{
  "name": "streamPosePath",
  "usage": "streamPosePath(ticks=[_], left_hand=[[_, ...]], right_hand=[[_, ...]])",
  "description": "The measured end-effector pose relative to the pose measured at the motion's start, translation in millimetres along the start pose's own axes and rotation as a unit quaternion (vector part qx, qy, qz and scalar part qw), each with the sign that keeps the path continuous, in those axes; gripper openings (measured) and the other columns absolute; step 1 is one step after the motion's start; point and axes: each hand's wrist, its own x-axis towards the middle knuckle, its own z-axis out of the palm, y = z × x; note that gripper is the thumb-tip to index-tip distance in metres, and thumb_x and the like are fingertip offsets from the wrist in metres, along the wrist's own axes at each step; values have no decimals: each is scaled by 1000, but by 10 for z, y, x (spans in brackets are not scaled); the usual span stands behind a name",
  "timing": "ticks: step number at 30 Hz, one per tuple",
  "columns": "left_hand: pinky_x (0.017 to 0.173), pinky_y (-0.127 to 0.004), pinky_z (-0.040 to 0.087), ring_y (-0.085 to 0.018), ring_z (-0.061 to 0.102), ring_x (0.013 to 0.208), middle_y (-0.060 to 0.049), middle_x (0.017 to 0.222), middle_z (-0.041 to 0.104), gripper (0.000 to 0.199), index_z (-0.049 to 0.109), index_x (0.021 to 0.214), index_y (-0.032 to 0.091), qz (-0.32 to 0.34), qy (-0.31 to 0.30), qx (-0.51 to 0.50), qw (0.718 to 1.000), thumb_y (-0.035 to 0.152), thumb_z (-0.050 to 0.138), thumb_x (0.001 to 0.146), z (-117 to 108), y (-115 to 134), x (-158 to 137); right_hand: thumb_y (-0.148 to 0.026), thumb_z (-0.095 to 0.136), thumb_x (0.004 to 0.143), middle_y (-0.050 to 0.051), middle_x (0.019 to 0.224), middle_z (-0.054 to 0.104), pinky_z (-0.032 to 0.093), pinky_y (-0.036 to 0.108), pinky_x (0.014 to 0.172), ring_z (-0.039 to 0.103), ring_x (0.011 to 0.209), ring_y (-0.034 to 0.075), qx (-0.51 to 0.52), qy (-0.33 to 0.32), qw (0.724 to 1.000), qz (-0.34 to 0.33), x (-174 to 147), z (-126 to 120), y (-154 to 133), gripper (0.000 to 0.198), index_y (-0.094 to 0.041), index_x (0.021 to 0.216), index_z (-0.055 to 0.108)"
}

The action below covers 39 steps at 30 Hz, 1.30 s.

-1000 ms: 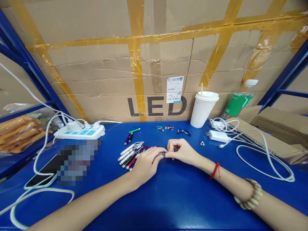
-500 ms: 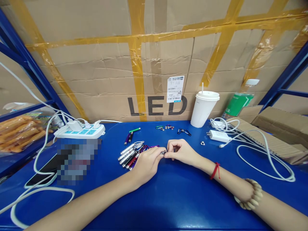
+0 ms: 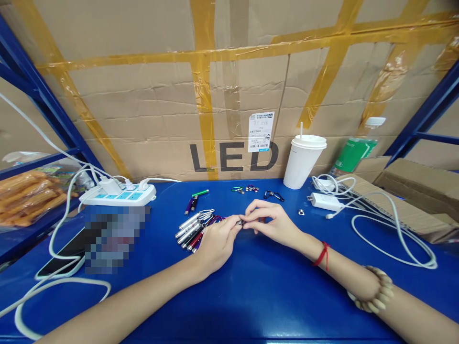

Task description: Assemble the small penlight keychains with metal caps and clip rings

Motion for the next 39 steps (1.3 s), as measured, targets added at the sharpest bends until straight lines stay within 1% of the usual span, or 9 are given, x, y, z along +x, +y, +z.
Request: streamPosePath(ticks=[5,11,14,18,24,28,34,36,39], left_hand=[[61,-18,38,-7,53,63,2,73,61,33,55,98,22,11,-11,-15,1000,33,25,89,-3,-3,13],[76,-22,43,-11,57,85,-2,94,62,28,53,97,20,41,0,-3,999,30,28,88,36,-35,11],[81,-25,44,-12,56,91,-3,98,61,27,52,98,20,51,-1,-3,999,28,27,88,47,-40,4],[79,-25,45,-12,57,88,-4,95,61,26,49,101,20,48,-23,-22,998,26,27,88,41,-41,-13],[70,-22,44,-12,58,81,-5,93,61,15,42,88,18,27,-18,-42,999,25,29,88,58,-71,-43],[67,-22,43,-11,57,77,-4,89,62,14,42,82,18,51,-18,-29,998,24,30,87,73,-93,-40],[64,-21,41,-11,55,71,-2,78,60,20,47,78,17,96,34,34,994,22,31,87,88,-123,-36],[66,-22,42,-11,56,74,-2,79,61,21,49,78,17,109,58,48,991,22,32,87,99,-137,-37],[69,-22,43,-11,57,79,-3,83,62,21,52,80,17,121,78,54,988,22,33,87,114,-155,-33]], right_hand=[[-18,63,75,3,82,52,49,18,47,54,49,4,69,-42,996,36,4,-49,21,9,-14,80,70],[-20,62,76,3,82,53,50,18,48,54,51,4,70,-45,996,32,0,-72,59,9,-16,77,71],[-22,62,77,4,82,53,50,18,48,54,51,4,67,-39,996,39,-4,-72,70,11,-17,75,71],[-25,62,77,4,82,52,50,20,48,54,51,5,69,-40,996,46,-14,-62,66,13,-16,73,70],[-25,63,76,4,80,51,49,20,49,54,50,5,79,-44,995,43,-28,-24,46,13,-15,70,70],[-27,66,73,3,76,50,49,20,48,53,50,6,82,-33,995,52,-34,-12,32,15,-15,66,69],[-34,71,66,2,68,49,45,19,45,50,51,6,28,-5,997,74,-20,15,2,23,-13,58,66],[-37,73,63,2,65,49,43,18,44,49,52,7,10,13,997,76,-13,37,-8,28,-13,54,63],[-40,75,59,2,62,48,41,18,42,48,52,7,28,30,995,93,-6,74,-10,34,-12,49,57]])
